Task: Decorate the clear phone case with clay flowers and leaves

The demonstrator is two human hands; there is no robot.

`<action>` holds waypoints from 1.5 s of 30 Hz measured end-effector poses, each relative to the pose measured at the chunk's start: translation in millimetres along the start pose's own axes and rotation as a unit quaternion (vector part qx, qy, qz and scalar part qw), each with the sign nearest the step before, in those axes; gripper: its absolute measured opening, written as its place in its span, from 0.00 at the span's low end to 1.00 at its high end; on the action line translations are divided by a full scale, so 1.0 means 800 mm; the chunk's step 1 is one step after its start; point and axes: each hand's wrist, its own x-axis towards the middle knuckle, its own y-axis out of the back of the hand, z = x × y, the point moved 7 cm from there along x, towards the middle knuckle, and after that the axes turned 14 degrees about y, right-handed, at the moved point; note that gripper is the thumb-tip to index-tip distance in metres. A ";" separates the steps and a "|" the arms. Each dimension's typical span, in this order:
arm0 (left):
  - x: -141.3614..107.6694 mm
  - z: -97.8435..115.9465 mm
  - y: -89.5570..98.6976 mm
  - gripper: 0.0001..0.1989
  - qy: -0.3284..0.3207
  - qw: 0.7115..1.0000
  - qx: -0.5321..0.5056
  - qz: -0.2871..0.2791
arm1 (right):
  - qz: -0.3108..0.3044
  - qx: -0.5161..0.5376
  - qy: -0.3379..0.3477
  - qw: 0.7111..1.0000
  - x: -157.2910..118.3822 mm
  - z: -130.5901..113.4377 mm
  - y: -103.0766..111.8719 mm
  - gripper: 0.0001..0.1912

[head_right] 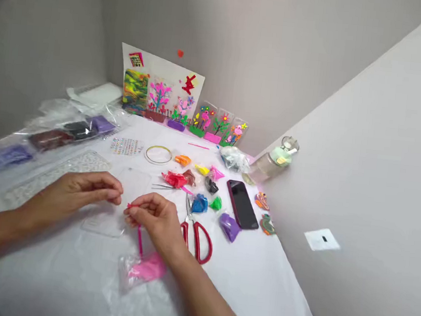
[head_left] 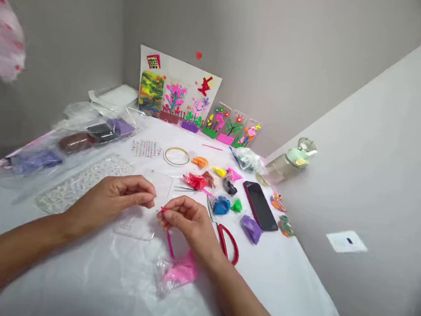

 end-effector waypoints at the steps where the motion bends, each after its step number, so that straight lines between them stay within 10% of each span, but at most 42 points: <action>1: -0.002 0.004 -0.001 0.13 -0.013 1.000 0.010 0.004 | 0.002 -0.010 0.005 1.000 0.001 -0.001 0.001 0.23; 18: -0.019 0.000 -0.033 0.09 -0.089 0.995 0.014 -0.042 | -0.004 -0.005 0.002 1.000 0.001 0.006 0.000 0.20; 28: -0.003 0.002 0.003 0.12 -0.020 0.996 -0.083 0.007 | -0.136 0.033 -0.054 0.989 -0.018 -0.003 -0.028 0.20; 45: 0.005 -0.010 0.001 0.17 0.027 0.990 -0.132 -0.036 | -0.073 -0.009 0.008 0.997 -0.006 -0.005 -0.005 0.18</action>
